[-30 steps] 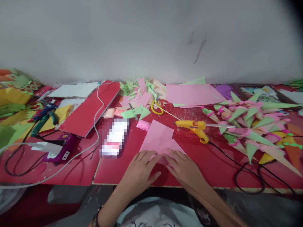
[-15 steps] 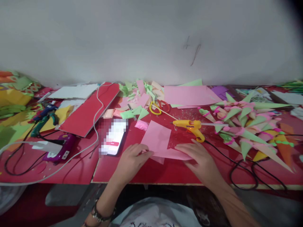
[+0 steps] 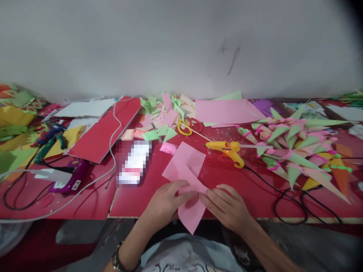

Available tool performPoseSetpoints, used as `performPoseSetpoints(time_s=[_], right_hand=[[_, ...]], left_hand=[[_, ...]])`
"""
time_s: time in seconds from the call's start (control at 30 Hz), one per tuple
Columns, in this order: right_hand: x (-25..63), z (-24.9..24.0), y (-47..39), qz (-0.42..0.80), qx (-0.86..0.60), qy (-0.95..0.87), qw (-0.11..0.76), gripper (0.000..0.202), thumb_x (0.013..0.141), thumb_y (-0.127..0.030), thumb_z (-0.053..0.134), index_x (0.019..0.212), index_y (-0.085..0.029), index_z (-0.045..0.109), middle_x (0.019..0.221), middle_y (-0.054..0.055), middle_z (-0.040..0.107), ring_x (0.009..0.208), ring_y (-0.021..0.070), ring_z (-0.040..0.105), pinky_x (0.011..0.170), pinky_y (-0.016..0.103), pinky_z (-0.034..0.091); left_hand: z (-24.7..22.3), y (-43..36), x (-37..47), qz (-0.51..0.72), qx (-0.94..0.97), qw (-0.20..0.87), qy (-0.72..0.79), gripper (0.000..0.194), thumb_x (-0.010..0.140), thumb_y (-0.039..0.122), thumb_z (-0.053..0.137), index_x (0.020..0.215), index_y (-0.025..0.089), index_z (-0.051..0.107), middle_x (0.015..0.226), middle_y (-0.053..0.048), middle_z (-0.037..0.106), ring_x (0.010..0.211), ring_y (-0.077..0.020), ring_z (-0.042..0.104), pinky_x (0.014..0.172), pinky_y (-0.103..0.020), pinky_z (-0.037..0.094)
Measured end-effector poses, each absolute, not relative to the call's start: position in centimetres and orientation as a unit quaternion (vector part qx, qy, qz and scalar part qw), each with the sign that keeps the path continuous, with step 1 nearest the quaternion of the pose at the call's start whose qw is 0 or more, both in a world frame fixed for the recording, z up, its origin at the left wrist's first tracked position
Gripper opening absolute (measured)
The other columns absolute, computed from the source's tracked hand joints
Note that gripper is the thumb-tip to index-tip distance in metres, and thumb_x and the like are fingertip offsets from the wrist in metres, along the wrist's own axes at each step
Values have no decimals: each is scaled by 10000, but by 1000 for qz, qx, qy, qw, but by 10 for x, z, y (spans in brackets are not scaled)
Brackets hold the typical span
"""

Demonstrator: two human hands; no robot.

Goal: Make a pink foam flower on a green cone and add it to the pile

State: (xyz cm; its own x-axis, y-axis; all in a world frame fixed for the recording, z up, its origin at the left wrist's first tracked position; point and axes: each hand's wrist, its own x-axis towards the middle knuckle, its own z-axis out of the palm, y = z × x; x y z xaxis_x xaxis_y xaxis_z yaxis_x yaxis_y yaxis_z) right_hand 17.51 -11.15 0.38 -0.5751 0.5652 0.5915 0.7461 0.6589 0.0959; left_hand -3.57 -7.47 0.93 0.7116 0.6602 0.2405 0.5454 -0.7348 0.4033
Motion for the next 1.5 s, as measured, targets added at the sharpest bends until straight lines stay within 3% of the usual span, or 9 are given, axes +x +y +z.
performPoseSetpoints(time_s=[0.1,0.23,0.37,0.47,0.8,0.97,1.2,1.33,1.5], right_hand=[[173,-2,-110,-126,-383,-874,272,263,846,-112,401,957,-216,615,839,26,667,819,136,567,881,328,383],[172,-11,-103,-22,-382,-896,227,260,848,-144,405,997,-212,606,975,35,645,944,156,539,915,353,370],[168,-19,-104,-36,-358,-907,219,270,846,-111,384,990,-152,609,905,52,660,839,160,552,847,335,403],[163,-22,-108,-43,-384,-897,216,315,828,-55,351,987,-136,611,888,76,653,791,169,543,787,335,417],[165,-20,-95,181,-444,-859,179,231,748,-141,555,938,-242,641,911,39,591,818,160,507,732,298,407],[161,-18,-88,227,-451,-839,201,138,773,-175,557,845,-236,658,834,20,582,774,141,503,709,281,390],[163,-18,-87,253,-442,-836,204,215,714,-115,597,861,-256,666,857,21,574,787,152,506,707,294,396],[159,-17,-86,261,-467,-812,233,65,744,-191,600,749,-215,660,789,14,576,751,138,517,680,270,404],[155,-17,-85,266,-504,-783,250,103,755,-219,587,671,-174,627,753,21,557,721,143,499,653,272,402]], left_hand=[[4,-78,-39,203,910,183,313,273,811,175,471,1041,249,598,1064,-68,571,944,-174,543,767,-302,481],[-5,-71,-48,194,913,220,285,290,772,219,548,1052,282,594,1182,-51,508,1043,-156,496,827,-277,456],[-11,-65,-58,179,923,141,311,303,762,183,559,1044,291,592,1136,-46,545,1051,-197,470,844,-367,421],[-13,-68,-62,167,921,90,340,276,808,145,488,1028,277,592,1059,-36,591,978,-190,496,799,-363,419],[-13,-81,-61,163,932,67,316,238,845,158,425,1027,204,571,882,-16,640,743,-127,552,661,-280,410],[-15,-82,-62,179,923,82,331,195,822,246,491,987,207,589,841,-10,640,730,-128,551,637,-267,413],[-15,-83,-66,172,927,103,316,231,849,175,426,1030,198,569,878,-27,641,750,-124,562,646,-264,443],[-22,-84,-61,217,902,128,350,176,837,241,463,926,181,602,817,-24,632,747,-121,560,644,-242,458],[-25,-84,-59,232,879,136,393,153,806,277,513,777,168,617,735,-20,615,680,-119,544,598,-237,435]])
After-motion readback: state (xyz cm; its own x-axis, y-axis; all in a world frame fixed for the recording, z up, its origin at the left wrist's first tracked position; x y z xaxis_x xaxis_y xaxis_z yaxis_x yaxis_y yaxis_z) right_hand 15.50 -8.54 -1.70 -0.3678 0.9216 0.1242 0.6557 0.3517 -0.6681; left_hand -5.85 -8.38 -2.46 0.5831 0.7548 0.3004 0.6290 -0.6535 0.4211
